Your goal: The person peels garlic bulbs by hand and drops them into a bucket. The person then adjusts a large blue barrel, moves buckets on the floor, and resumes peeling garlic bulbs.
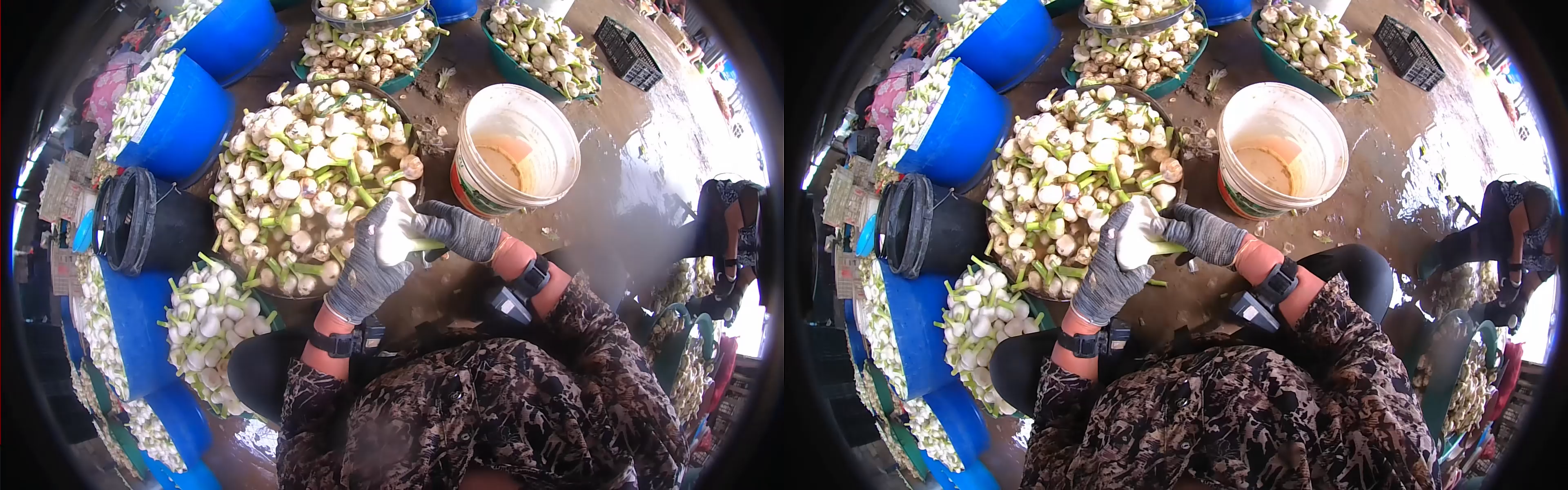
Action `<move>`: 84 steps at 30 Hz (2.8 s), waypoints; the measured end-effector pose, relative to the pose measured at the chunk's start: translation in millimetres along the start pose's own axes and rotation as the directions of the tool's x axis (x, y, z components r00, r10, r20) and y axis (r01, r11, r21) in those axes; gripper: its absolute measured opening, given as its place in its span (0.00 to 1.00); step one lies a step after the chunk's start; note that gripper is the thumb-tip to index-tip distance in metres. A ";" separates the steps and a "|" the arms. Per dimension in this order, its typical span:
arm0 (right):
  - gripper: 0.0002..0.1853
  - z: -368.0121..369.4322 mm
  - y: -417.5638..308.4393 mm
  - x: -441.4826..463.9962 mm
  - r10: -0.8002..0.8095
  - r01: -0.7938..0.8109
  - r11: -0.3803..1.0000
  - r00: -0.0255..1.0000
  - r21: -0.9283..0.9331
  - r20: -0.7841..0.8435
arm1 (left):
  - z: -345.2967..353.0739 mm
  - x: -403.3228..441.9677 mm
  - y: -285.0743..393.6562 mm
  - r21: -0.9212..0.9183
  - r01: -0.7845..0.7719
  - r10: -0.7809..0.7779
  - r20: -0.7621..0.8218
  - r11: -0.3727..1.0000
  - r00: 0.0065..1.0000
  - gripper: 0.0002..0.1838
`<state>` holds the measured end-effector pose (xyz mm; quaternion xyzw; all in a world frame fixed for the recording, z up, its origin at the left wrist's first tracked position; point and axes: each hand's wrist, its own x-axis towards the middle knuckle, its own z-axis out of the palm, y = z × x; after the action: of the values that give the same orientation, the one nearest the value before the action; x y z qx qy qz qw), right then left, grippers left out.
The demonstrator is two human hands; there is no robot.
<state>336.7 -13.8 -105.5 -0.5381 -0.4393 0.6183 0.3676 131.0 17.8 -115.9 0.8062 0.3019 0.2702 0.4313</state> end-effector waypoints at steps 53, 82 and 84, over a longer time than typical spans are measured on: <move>0.11 1.7 28.9 49.5 0.282 -0.173 0.664 0.959 0.728 -0.029 | 11.4 9.8 -51.0 -0.925 0.379 -0.438 0.343 -0.005 0.831 0.26; 0.06 11.9 15.6 4.9 -0.666 0.207 0.578 0.679 -0.789 -0.310 | 27.9 1.9 -45.5 -0.430 0.284 -0.412 -0.240 0.857 0.879 0.23; 0.07 24.3 4.8 -2.8 -0.649 0.193 0.476 0.735 -0.858 -0.195 | 28.8 2.0 -46.5 -0.306 0.253 -0.337 -0.264 0.918 0.904 0.23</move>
<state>313.1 -21.7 -108.2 -0.6501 -0.6773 0.0794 0.3351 140.6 24.6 -169.3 0.6330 0.4467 0.3626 0.5180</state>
